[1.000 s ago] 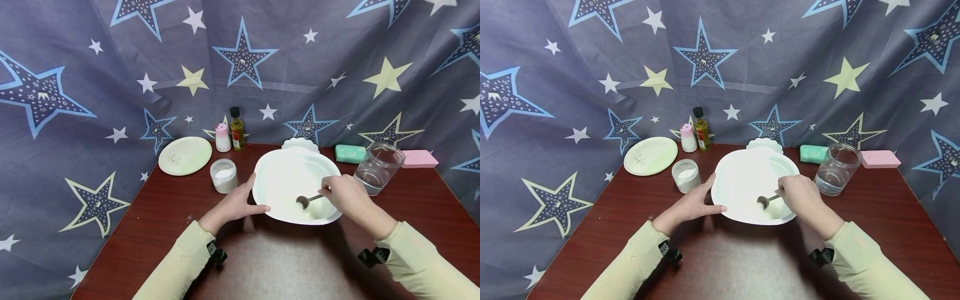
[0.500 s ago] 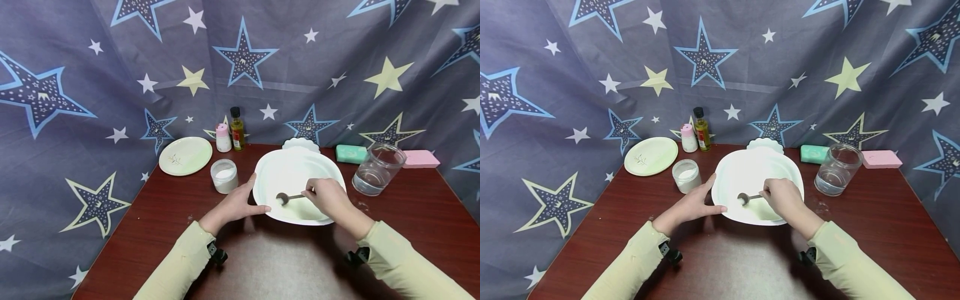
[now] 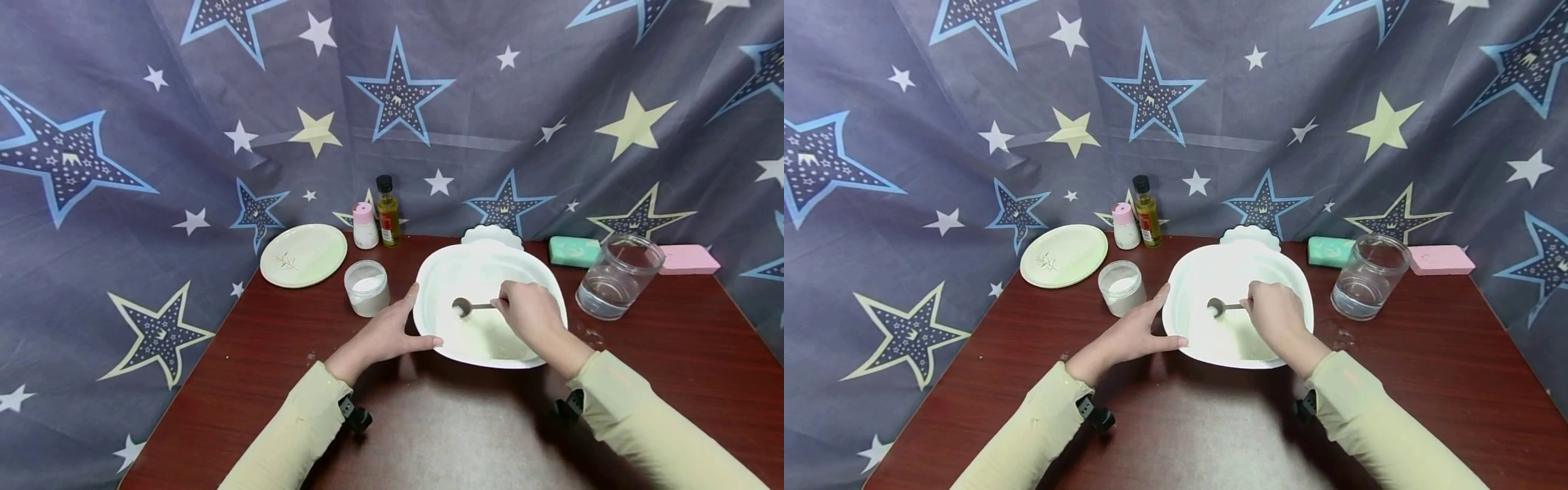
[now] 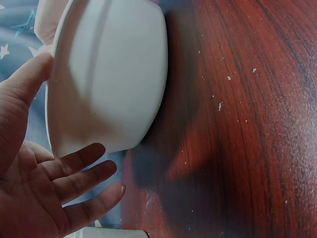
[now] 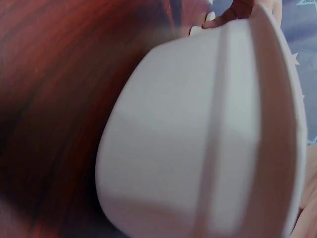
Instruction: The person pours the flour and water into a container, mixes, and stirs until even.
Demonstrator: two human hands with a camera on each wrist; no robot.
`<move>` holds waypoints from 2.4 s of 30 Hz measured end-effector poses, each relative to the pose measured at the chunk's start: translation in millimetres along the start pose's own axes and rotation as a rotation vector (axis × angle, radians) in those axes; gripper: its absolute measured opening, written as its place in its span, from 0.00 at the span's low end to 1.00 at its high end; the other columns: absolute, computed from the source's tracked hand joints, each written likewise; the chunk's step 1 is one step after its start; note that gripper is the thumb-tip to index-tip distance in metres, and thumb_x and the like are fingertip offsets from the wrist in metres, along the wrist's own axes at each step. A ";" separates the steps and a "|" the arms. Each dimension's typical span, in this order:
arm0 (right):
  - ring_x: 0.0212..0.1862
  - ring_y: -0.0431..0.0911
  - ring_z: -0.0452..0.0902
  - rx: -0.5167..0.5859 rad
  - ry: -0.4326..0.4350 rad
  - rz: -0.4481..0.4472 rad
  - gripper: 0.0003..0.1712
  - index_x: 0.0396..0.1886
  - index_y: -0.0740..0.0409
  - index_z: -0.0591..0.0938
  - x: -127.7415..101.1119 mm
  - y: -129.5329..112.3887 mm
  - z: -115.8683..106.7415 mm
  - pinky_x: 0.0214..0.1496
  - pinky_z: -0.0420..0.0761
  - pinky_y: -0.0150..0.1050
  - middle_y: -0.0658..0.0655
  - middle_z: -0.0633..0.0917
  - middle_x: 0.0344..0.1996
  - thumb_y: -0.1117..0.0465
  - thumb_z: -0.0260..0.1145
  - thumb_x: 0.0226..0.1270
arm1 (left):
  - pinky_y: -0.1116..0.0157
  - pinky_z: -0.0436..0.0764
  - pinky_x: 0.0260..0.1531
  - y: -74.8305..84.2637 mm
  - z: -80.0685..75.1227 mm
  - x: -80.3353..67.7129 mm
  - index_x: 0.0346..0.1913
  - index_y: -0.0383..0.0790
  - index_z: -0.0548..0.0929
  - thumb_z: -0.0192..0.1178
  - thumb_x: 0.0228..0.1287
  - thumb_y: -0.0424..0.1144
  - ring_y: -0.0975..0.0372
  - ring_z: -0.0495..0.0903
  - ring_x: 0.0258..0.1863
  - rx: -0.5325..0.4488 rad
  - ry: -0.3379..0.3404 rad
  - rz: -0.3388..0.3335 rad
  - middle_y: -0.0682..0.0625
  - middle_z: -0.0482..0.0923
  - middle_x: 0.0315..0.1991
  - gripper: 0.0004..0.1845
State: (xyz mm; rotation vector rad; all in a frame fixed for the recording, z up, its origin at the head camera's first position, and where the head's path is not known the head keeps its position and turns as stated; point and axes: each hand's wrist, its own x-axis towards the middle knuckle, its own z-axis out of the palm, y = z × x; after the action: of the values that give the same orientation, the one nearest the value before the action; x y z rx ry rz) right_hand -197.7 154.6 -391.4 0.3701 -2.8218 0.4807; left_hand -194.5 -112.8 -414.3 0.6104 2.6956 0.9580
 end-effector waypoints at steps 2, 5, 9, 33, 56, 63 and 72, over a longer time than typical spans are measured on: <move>0.22 0.55 0.77 -0.015 0.002 0.018 0.10 0.21 0.56 0.81 1.5 4.6 -0.8 0.23 0.73 0.48 0.53 0.82 0.18 0.61 0.72 0.60 | 0.58 0.64 0.66 -0.1 -0.1 -0.1 0.78 0.42 0.44 0.68 0.52 0.64 0.57 0.59 0.71 0.000 0.001 0.005 0.45 0.53 0.75 0.61; 0.23 0.56 0.78 -0.035 -0.005 0.044 0.09 0.22 0.56 0.82 2.5 12.3 -3.2 0.23 0.73 0.50 0.54 0.83 0.19 0.62 0.71 0.61 | 0.58 0.64 0.65 -0.2 0.0 0.1 0.78 0.42 0.44 0.68 0.52 0.64 0.57 0.60 0.71 -0.006 0.001 0.009 0.45 0.54 0.75 0.61; 0.23 0.57 0.77 -0.049 -0.007 0.058 0.09 0.23 0.57 0.82 1.6 21.6 -9.4 0.22 0.72 0.50 0.55 0.82 0.19 0.62 0.70 0.61 | 0.58 0.65 0.65 0.3 -0.1 0.1 0.78 0.42 0.44 0.69 0.52 0.63 0.58 0.60 0.70 -0.016 -0.001 0.009 0.45 0.54 0.75 0.61; 0.18 0.42 0.70 0.014 -0.080 -0.118 0.09 0.19 0.53 0.84 -20.3 31.2 -33.9 0.24 0.70 0.43 0.44 0.78 0.14 0.62 0.74 0.56 | 0.59 0.64 0.65 2.9 -1.0 0.7 0.79 0.44 0.42 0.68 0.52 0.64 0.59 0.59 0.71 -0.007 -0.011 -0.009 0.46 0.53 0.75 0.62; 0.23 0.49 0.77 0.043 -0.058 -0.035 0.09 0.21 0.57 0.84 -1.5 -3.4 2.1 0.27 0.74 0.45 0.50 0.83 0.18 0.61 0.72 0.61 | 0.58 0.64 0.65 2.3 -0.1 1.3 0.78 0.42 0.43 0.68 0.53 0.63 0.57 0.60 0.70 0.011 -0.002 0.005 0.44 0.55 0.75 0.61; 0.23 0.53 0.78 0.022 -0.018 0.015 0.10 0.22 0.58 0.84 6.1 3.7 2.0 0.26 0.74 0.47 0.53 0.83 0.19 0.61 0.71 0.62 | 0.58 0.64 0.65 1.2 0.0 1.8 0.78 0.42 0.43 0.68 0.52 0.64 0.57 0.60 0.70 0.007 0.000 0.004 0.44 0.55 0.75 0.61; 0.22 0.54 0.76 -0.051 -0.023 0.112 0.08 0.25 0.59 0.84 8.1 26.0 -7.3 0.21 0.71 0.49 0.55 0.82 0.18 0.61 0.70 0.62 | 0.58 0.65 0.65 0.6 0.5 2.1 0.78 0.42 0.44 0.68 0.52 0.64 0.57 0.60 0.70 0.001 0.000 0.008 0.44 0.54 0.75 0.61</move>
State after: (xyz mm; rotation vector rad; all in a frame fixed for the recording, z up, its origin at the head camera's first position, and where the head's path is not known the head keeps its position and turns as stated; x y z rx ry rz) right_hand -211.3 179.2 -389.9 0.2099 -2.8819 0.4289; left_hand -196.0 -111.2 -414.4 0.6217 2.6958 0.9584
